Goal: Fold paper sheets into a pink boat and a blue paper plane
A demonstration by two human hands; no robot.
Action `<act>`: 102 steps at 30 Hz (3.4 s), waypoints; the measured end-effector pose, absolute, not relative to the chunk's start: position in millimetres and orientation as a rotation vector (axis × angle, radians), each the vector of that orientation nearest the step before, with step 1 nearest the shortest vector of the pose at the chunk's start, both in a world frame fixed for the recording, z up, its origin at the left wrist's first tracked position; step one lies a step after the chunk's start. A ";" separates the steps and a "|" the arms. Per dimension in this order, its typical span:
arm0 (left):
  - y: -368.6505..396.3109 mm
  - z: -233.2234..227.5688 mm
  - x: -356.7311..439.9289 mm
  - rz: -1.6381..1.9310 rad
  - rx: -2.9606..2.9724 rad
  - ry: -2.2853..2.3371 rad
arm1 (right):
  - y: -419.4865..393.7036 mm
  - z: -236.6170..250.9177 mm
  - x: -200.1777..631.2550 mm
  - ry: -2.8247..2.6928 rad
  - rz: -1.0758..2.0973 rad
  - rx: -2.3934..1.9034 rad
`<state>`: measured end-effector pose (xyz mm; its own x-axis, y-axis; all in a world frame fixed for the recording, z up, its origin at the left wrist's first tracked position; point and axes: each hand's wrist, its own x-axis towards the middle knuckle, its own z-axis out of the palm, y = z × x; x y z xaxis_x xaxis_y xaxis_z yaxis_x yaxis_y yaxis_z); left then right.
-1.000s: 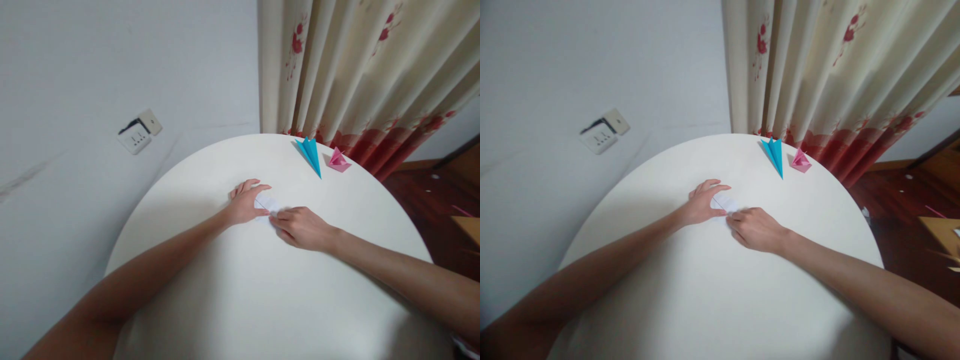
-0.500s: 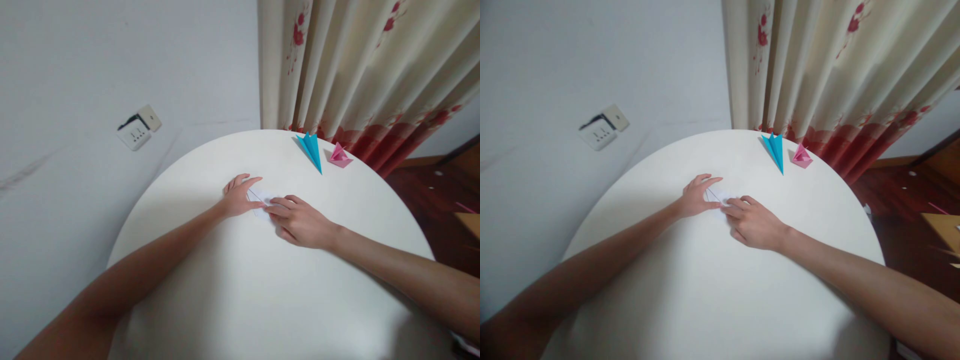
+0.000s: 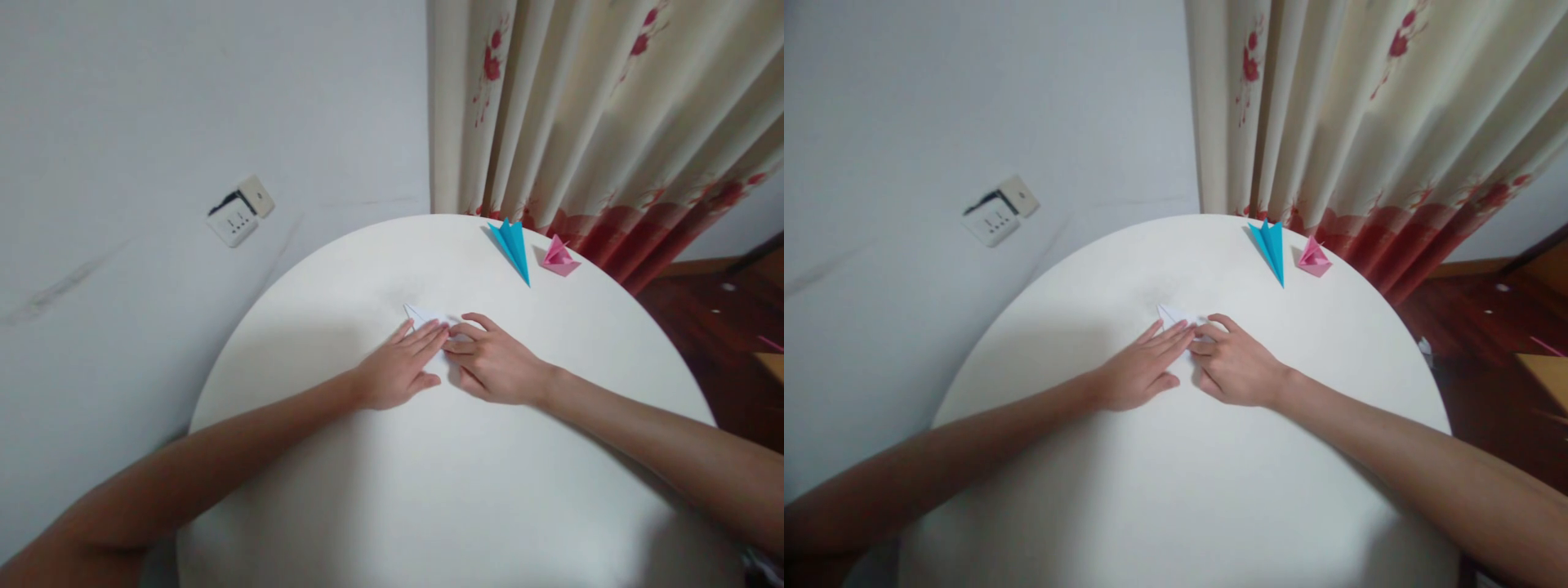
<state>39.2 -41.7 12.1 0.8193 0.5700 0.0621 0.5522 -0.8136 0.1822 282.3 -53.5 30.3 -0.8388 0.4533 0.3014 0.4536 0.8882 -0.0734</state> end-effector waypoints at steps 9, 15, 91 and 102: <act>-35.2 10.6 0.1 0.070 2.847 1.157 | -54.6 30.2 282.1 -2.772 0.039 -0.722; -30.9 16.9 11.6 0.269 2.826 1.081 | -54.9 30.0 281.5 -2.768 0.045 -0.720; -5.9 16.6 62.6 0.137 2.770 0.603 | -57.8 21.8 318.8 -2.414 0.445 -0.728; -7.8 15.0 89.2 0.258 2.914 0.765 | -47.6 6.3 342.8 -2.486 0.324 -0.910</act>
<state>89.2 -7.8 15.0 0.8580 0.4957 0.1344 0.4756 -0.8656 0.1564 342.8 -47.6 6.3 -0.6694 0.6564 0.3478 0.5455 0.7522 -0.3696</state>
